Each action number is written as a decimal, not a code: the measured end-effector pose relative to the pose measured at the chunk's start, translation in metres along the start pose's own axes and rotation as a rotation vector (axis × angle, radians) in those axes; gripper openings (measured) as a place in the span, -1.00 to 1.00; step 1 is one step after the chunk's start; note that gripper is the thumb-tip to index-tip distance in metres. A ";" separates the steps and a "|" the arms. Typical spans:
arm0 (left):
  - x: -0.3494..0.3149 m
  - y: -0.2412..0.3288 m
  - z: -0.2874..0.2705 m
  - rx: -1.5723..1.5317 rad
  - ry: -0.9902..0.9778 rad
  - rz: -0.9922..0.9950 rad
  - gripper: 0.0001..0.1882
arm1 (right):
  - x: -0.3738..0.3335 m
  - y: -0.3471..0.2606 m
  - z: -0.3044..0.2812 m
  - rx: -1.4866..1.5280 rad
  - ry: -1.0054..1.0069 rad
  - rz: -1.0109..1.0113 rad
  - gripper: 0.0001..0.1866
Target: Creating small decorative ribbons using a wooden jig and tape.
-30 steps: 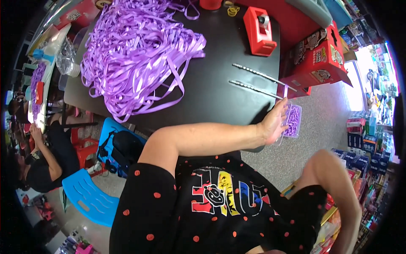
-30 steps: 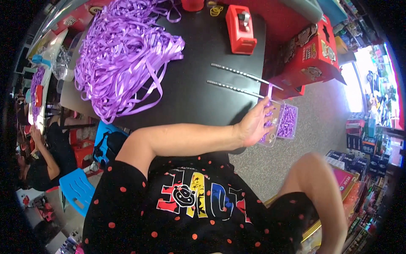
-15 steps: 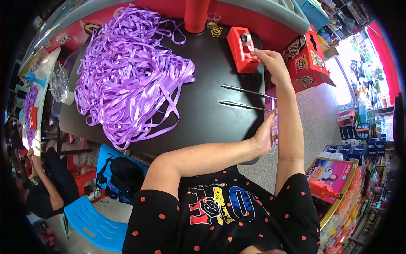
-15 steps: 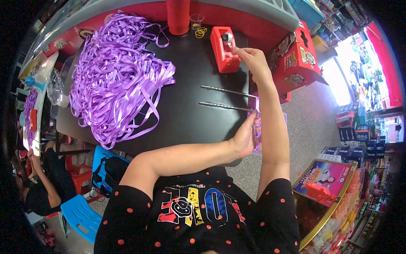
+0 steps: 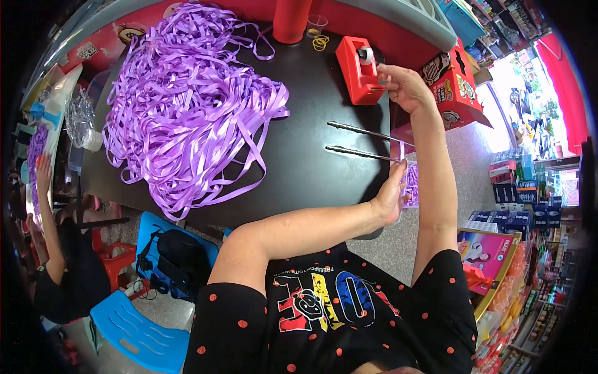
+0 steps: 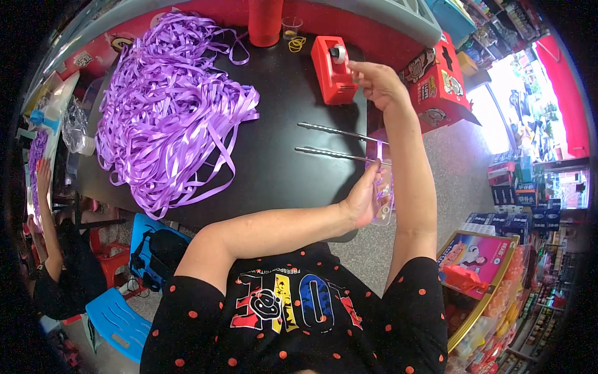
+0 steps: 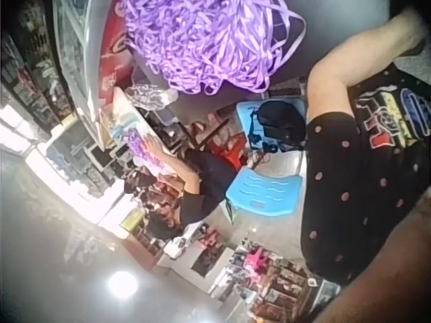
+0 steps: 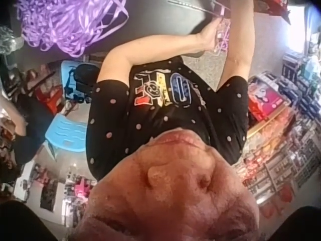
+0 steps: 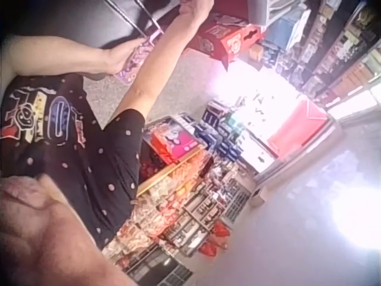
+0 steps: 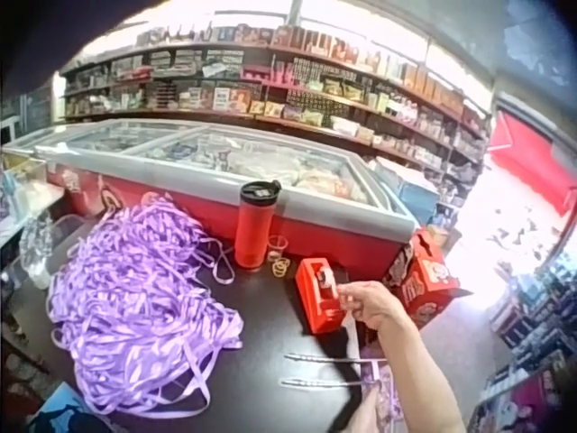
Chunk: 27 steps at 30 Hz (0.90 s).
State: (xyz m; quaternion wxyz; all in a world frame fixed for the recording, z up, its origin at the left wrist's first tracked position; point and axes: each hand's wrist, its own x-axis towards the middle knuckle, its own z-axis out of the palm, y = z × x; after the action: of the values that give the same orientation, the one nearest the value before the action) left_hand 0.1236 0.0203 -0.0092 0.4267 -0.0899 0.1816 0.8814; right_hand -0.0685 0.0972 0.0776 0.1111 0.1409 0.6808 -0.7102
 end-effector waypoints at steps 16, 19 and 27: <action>0.011 -0.004 -0.007 -0.008 -0.034 -0.005 -0.37 | -0.034 0.034 -0.004 -0.037 0.015 -0.014 -0.81; 0.011 -0.003 -0.007 -0.024 -0.040 -0.039 -0.41 | -0.035 0.037 -0.003 -0.063 0.030 -0.022 -0.82; 0.007 0.003 -0.003 -0.030 -0.040 -0.021 -0.48 | -0.040 0.035 0.010 -0.207 0.126 -0.096 -0.82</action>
State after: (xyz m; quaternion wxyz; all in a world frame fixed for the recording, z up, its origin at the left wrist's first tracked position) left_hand 0.1174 0.0223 -0.0132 0.4379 -0.0806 0.1589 0.8812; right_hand -0.0191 0.0840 0.0589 0.0483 0.1402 0.7621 -0.6303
